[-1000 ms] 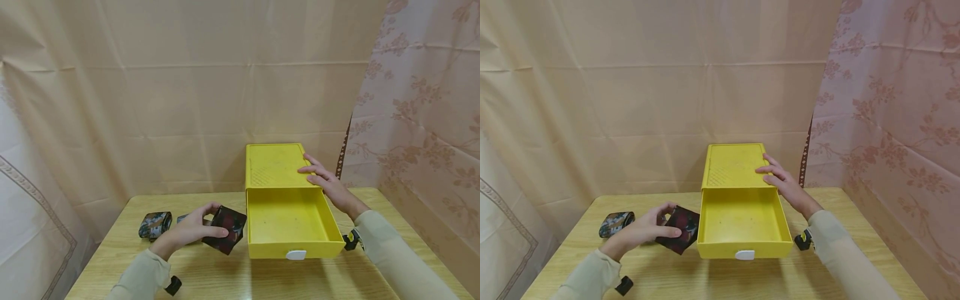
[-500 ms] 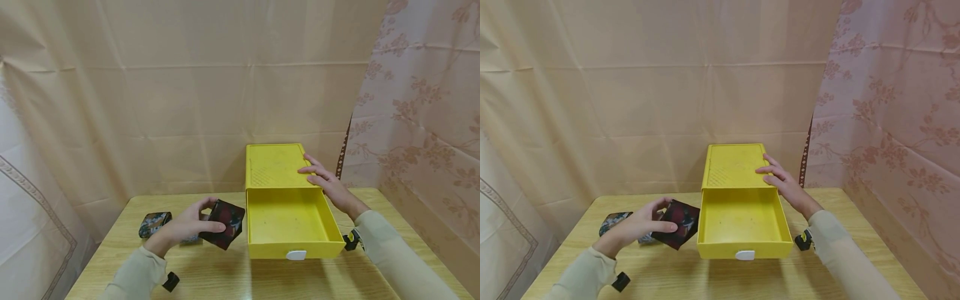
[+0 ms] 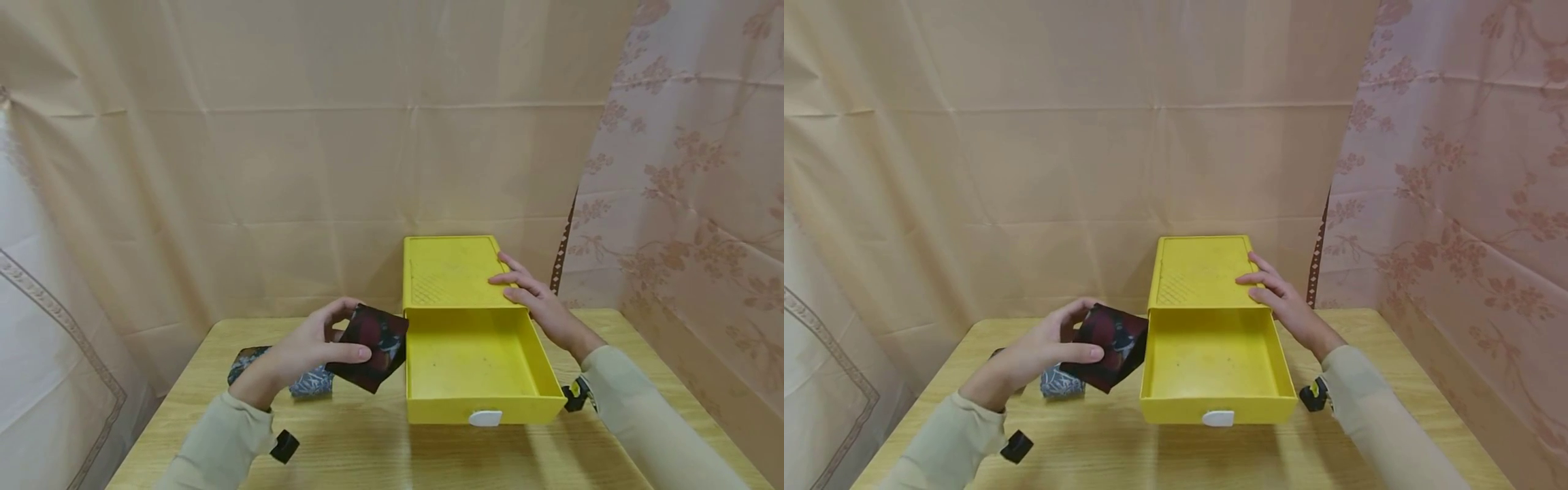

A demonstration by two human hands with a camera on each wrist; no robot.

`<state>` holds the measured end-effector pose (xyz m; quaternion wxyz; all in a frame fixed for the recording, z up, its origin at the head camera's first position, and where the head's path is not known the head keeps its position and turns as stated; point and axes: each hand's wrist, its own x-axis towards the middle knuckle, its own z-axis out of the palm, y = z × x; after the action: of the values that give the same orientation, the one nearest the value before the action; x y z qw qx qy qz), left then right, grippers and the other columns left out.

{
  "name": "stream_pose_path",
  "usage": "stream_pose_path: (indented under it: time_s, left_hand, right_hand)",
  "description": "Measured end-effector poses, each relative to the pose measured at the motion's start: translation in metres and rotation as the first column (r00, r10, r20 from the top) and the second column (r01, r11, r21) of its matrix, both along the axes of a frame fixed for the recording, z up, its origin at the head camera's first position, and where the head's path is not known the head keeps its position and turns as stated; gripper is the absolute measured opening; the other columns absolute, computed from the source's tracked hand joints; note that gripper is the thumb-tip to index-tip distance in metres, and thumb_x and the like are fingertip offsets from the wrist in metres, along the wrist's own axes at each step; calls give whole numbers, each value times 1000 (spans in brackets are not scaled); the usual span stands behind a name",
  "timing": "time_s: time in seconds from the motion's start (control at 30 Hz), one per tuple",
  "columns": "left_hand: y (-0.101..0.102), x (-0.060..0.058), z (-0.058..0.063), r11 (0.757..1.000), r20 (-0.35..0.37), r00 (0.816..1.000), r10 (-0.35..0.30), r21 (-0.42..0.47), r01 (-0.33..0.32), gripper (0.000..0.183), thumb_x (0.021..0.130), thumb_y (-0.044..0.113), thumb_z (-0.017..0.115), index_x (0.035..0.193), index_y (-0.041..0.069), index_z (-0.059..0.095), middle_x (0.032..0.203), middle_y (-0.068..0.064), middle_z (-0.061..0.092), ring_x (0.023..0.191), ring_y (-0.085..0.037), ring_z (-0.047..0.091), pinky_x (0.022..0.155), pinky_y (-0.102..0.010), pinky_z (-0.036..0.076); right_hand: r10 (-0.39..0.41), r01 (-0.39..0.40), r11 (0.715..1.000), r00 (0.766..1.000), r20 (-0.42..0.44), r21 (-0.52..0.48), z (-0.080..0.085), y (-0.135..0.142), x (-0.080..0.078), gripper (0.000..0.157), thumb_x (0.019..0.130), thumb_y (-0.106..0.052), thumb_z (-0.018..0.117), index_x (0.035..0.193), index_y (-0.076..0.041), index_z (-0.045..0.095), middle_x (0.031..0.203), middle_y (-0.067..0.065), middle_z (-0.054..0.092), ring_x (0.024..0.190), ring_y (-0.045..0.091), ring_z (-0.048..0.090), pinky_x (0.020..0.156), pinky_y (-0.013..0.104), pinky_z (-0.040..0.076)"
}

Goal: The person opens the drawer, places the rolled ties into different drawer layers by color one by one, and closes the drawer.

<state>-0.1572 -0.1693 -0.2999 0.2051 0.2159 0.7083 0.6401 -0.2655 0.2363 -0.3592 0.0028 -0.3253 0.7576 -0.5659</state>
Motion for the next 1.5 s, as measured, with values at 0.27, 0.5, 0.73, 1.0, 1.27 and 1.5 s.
stream_pose_path:
  time_s: [0.27, 0.5, 0.73, 1.0, 1.27, 1.5]
  left_hand:
    - [6, 3, 16, 1000, -43, 999, 16, -22, -17, 58, 85, 15, 72, 134, 14, 41, 128, -18, 43, 105, -38, 58, 80, -47, 53]
    - [11, 6, 28, 998, -91, 996, 12, -56, -17, 59, 84, 18, 74, 135, 17, 43, 128, -16, 46, 107, -38, 54, 79, -47, 53]
    - [16, 7, 33, 996, -125, 992, 5, -90, -16, 57, 84, 21, 74, 133, 18, 46, 123, -17, 51, 107, -36, 53, 79, -46, 53]
    - [24, 4, 39, 994, -144, 989, -9, -106, -7, 57, 82, 24, 76, 132, 22, 48, 123, -14, 50, 105, -35, 54, 80, -44, 52]
    - [34, 8, 44, 996, -127, 991, -44, -80, 34, 59, 81, 22, 77, 131, 20, 48, 121, -15, 52, 105, -35, 54, 79, -46, 53]
    - [42, 8, 45, 995, -166, 984, -61, -92, 46, 58, 81, 21, 77, 131, 20, 49, 120, -14, 53, 103, -35, 55, 77, -45, 54]
  right_hand:
    - [-8, 8, 1000, 1000, 20, 16, 16, -6, 16, 32, 104, -17, 39, 131, -5, 51, 159, 1, 4, 144, 24, 2, 103, 62, 19]
    - [-14, 13, 1000, 999, 30, 14, 16, -6, 15, 32, 104, -19, 40, 131, -6, 52, 159, 0, 5, 144, 23, 1, 104, 64, 14]
    - [-2, 2, 1000, 1000, 14, -3, 2, -2, 2, 31, 104, -18, 39, 131, -9, 52, 159, -6, 5, 144, 18, 2, 102, 61, 20]
    - [-18, 18, 1000, 1000, 14, 7, -1, -1, -1, 32, 104, -21, 40, 132, -11, 52, 159, -8, 5, 144, 17, 3, 103, 62, 19]
    - [-40, 39, 999, 998, 49, 34, 14, -7, 17, 31, 104, -21, 40, 130, -10, 54, 159, -5, 7, 144, 22, 1, 103, 68, 10]
    - [-42, 40, 999, 998, 44, 36, 22, -8, 19, 33, 104, -21, 40, 130, -7, 53, 159, -2, 6, 144, 25, 0, 104, 67, 12]
